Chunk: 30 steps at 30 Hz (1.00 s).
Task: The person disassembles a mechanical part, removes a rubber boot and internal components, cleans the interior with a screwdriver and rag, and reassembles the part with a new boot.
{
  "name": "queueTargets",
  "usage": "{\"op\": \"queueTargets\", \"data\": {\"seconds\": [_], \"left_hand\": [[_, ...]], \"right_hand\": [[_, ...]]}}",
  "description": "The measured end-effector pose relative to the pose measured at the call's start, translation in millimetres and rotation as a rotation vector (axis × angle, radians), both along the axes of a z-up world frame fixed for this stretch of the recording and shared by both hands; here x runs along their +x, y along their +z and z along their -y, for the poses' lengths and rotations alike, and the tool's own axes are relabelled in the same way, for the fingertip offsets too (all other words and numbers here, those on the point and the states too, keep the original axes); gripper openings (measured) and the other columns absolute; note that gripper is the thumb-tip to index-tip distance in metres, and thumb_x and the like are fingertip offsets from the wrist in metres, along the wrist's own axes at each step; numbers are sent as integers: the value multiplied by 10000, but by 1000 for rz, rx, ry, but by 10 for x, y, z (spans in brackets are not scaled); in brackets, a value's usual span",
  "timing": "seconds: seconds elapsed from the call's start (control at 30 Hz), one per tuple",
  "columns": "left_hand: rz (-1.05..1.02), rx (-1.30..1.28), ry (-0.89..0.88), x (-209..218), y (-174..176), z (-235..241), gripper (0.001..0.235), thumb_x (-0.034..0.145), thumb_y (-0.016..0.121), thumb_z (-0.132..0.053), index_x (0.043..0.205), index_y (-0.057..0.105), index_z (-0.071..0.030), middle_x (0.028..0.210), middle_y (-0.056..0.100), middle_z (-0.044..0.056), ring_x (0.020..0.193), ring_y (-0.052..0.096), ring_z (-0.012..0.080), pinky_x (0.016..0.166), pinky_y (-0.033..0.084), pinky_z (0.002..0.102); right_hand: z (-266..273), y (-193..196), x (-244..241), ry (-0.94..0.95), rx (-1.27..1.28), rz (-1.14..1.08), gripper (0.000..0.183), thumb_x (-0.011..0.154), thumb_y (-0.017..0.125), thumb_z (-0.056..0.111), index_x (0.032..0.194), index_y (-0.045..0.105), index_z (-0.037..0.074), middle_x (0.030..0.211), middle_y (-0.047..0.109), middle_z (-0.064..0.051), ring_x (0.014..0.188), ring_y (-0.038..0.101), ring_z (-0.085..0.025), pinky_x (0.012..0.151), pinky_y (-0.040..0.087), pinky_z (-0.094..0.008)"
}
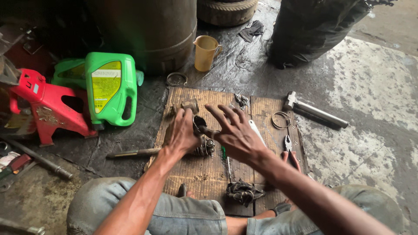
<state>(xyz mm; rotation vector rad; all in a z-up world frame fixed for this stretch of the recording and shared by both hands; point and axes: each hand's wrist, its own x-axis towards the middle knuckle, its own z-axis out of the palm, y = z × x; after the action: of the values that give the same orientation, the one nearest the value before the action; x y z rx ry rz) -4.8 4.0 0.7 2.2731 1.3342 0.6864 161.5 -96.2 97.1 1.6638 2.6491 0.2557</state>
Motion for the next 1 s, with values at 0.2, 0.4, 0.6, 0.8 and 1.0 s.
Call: {"op": "queueTargets", "data": {"seconds": [0.2, 0.4, 0.6, 0.8, 1.0], "left_hand": [[-75, 21, -68, -58, 76, 21, 551, 609, 765, 70, 1104, 526, 46, 966, 538, 189, 776, 569, 277, 598, 541, 356], [-311, -112, -102, -9, 155, 51, 495, 701, 750, 72, 1141, 526, 38, 1035, 544, 226, 837, 590, 324, 670, 594, 418], [-472, -64, -127, -127, 77, 2, 532, 672, 783, 48, 1149, 552, -6, 1084, 573, 259, 901, 590, 350, 745, 565, 442], [-127, 25, 42, -44, 70, 3, 536, 710, 741, 48, 1202, 529, 34, 966, 562, 225, 721, 577, 297, 519, 521, 400], [-68, 215, 80, 1, 89, 0, 490, 648, 758, 31, 1097, 565, 48, 927, 524, 182, 678, 520, 229, 477, 459, 346]], "right_hand": [[-34, -18, 304, 68, 98, -92, 282, 991, 616, 288, 1222, 663, 443, 1674, 217, -107, 1493, 341, -352, 1217, 336, -553], [-45, -199, 52, 104, -4, 482, 350, 899, 709, 343, 1246, 668, 369, 1687, 92, -89, 1470, 295, -337, 1095, 322, -684], [-1, -71, 91, 313, -5, 136, 598, 921, 725, 191, 1481, 573, 337, 1588, 247, -213, 1298, 416, -386, 1027, 397, -682], [-60, -178, 43, -534, -806, -1264, 899, 709, 600, -156, 1490, 487, 275, 1512, 470, -121, 1184, 584, -238, 959, 563, -410], [-69, -538, -216, -258, -1071, -2257, 835, 745, 533, -206, 1545, 434, 13, 1356, 525, -192, 997, 624, -224, 937, 537, -440]]}}
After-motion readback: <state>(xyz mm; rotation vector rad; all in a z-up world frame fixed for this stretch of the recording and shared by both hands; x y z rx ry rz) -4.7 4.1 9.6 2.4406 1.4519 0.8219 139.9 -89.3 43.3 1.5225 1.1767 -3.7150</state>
